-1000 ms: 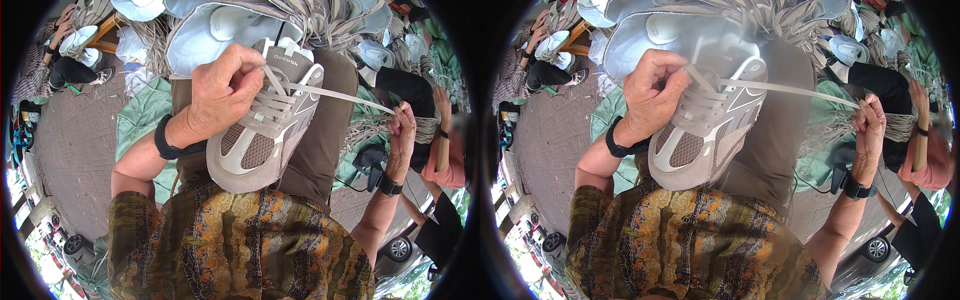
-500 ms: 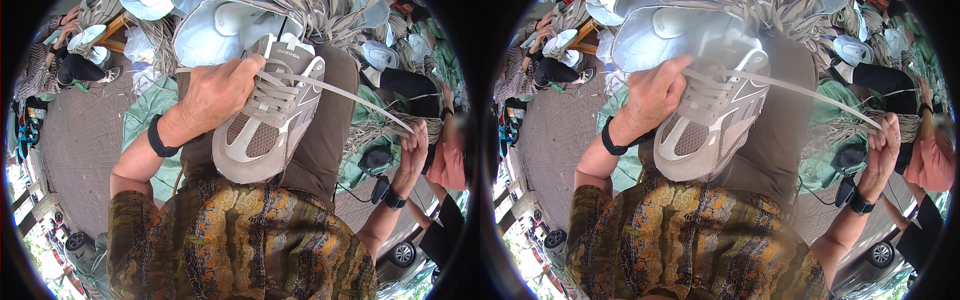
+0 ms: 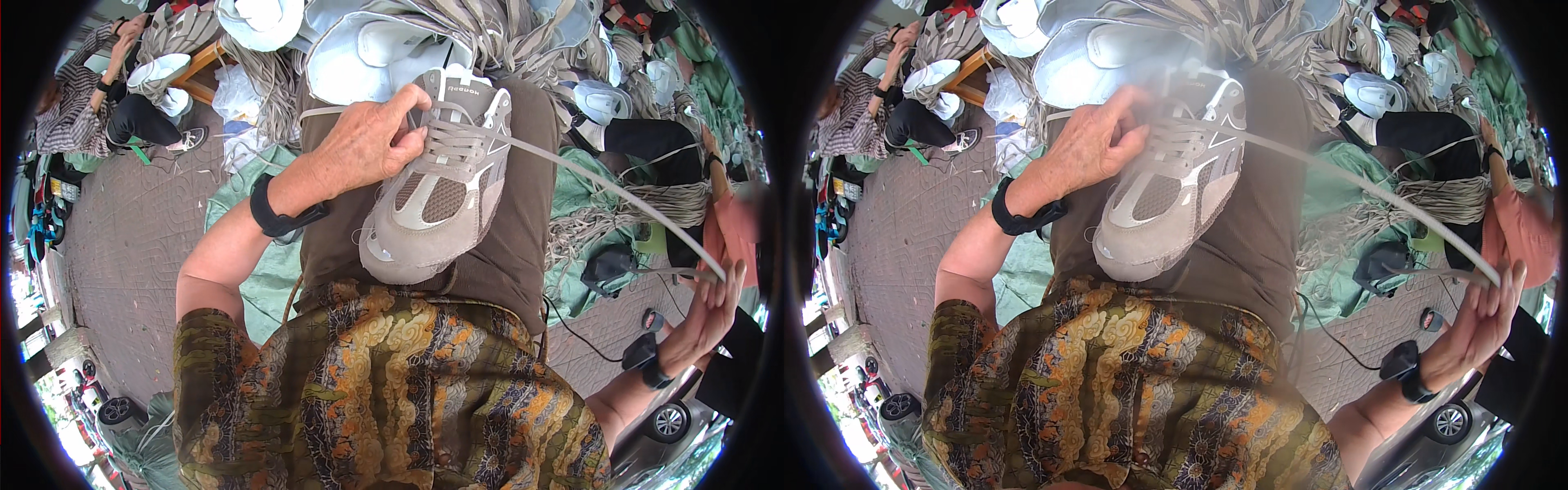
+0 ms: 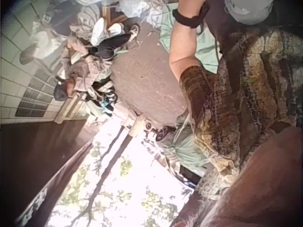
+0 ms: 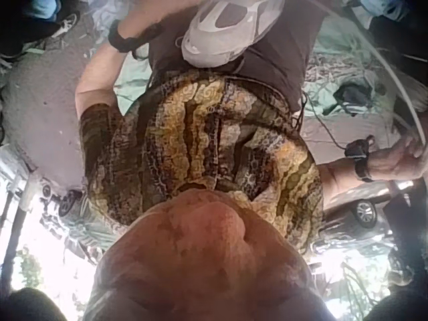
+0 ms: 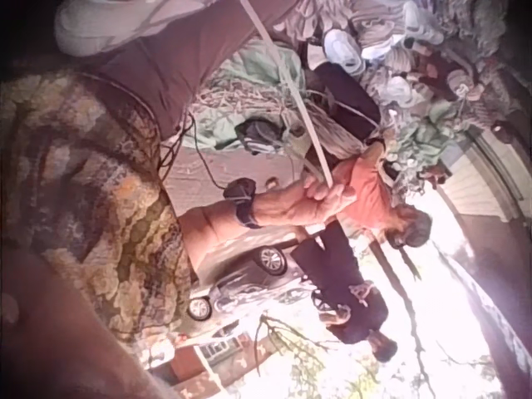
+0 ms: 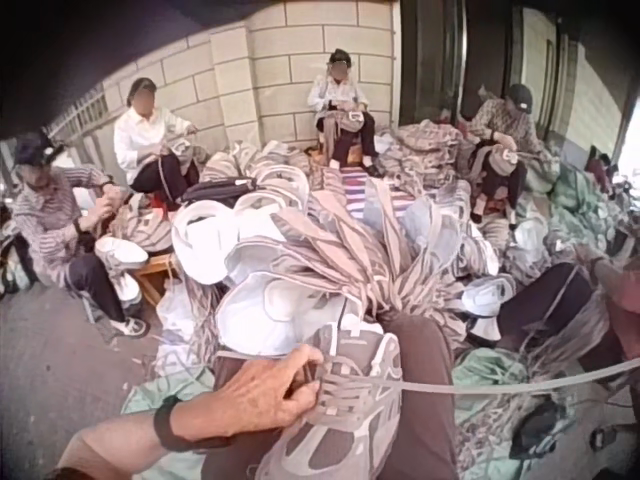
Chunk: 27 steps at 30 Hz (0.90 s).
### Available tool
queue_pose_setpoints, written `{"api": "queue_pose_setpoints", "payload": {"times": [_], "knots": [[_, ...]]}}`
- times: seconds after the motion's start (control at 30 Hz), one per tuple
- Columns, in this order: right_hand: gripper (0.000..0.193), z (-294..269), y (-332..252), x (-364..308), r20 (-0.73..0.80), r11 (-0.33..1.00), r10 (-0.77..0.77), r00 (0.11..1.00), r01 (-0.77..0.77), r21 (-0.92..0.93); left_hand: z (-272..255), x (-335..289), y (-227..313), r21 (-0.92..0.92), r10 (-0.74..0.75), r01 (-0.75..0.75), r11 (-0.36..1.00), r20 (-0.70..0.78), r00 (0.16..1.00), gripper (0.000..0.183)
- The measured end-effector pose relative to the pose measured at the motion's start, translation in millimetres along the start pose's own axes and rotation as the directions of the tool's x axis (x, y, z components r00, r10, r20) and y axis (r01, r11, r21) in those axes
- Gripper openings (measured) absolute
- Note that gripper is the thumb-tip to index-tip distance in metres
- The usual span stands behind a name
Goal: Lacing various shoe uppers with long shoelaces.
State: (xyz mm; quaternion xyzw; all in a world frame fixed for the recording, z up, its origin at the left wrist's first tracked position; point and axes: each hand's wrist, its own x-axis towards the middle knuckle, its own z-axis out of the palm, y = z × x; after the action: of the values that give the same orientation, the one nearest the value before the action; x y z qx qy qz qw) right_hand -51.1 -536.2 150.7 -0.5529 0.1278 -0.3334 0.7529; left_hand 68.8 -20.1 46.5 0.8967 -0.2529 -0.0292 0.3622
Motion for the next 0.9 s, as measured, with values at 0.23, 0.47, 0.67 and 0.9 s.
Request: {"api": "queue_pose_setpoints", "payload": {"times": [0.23,0.47,0.67,0.9], "knots": [[0.005,40,107,41,0.339,0.809,0.273,0.9,-0.024,-0.587,4,5,-11,0.153,0.159,-0.125,0.98,-0.235,0.959,0.022],[0.014,147,141,-25,0.661,0.656,0.19,0.726,0.407,-0.636,-1,1,-26,0.137,0.108,-0.089,0.987,-0.137,0.985,0.026],[0.015,232,128,-76,0.874,0.654,0.188,0.449,0.607,-0.452,1,3,-34,0.211,0.152,-0.119,0.97,-0.144,0.978,0.027],[0.015,292,140,-86,0.941,0.757,0.233,0.246,0.561,-0.334,-16,-12,-29,0.219,0.131,-0.102,0.97,-0.12,0.984,0.015]]}}
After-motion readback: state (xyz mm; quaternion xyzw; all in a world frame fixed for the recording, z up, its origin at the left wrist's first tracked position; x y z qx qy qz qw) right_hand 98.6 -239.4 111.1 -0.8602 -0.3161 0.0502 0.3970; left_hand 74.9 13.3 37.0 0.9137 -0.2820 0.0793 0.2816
